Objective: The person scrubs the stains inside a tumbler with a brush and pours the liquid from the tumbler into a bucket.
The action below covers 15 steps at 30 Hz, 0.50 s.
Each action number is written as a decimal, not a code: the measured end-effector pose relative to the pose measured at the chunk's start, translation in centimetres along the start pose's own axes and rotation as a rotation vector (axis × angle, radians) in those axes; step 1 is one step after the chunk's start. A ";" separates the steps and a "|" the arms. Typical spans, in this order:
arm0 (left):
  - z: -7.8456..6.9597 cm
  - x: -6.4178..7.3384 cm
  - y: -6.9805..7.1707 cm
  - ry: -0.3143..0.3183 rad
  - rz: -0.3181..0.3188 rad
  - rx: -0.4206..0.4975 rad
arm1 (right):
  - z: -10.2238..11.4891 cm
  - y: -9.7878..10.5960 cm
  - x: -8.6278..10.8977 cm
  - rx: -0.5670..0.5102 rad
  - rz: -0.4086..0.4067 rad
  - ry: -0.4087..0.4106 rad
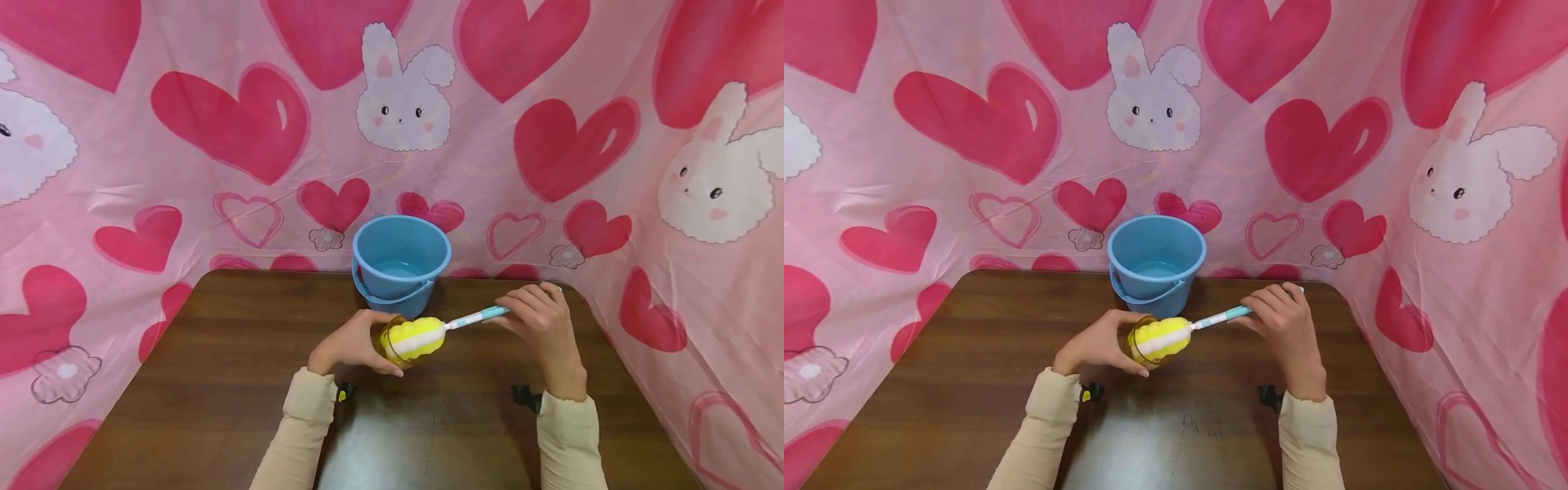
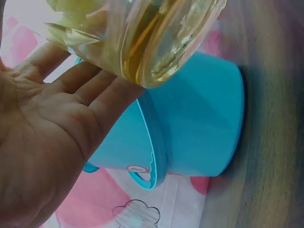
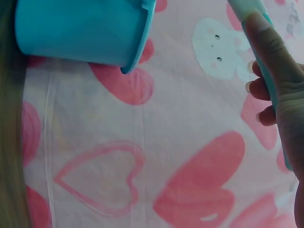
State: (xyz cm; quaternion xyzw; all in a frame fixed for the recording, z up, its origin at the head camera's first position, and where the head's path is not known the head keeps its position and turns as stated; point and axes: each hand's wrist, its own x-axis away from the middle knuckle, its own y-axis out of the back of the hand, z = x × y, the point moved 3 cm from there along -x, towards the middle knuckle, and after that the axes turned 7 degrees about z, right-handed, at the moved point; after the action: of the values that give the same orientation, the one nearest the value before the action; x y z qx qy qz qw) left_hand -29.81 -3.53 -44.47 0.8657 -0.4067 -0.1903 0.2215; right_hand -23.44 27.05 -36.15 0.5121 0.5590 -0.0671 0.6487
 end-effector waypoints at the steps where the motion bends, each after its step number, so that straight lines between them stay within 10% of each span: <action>1: 0.0 0.0 0.0 -0.013 -0.003 -0.001 | 0.2 -0.1 0.0 -0.004 -0.008 0.012; 15: 0.2 -0.2 -0.1 -0.055 0.006 0.042 | 1.5 -1.6 -0.6 -0.078 0.023 0.096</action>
State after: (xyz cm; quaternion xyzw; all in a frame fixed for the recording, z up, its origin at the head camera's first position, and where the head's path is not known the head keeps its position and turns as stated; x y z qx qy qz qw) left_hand -29.95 -3.40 -44.63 0.8634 -0.4190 -0.2049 0.1922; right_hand -23.76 24.90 -36.86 0.4955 0.5859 -0.0131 0.6412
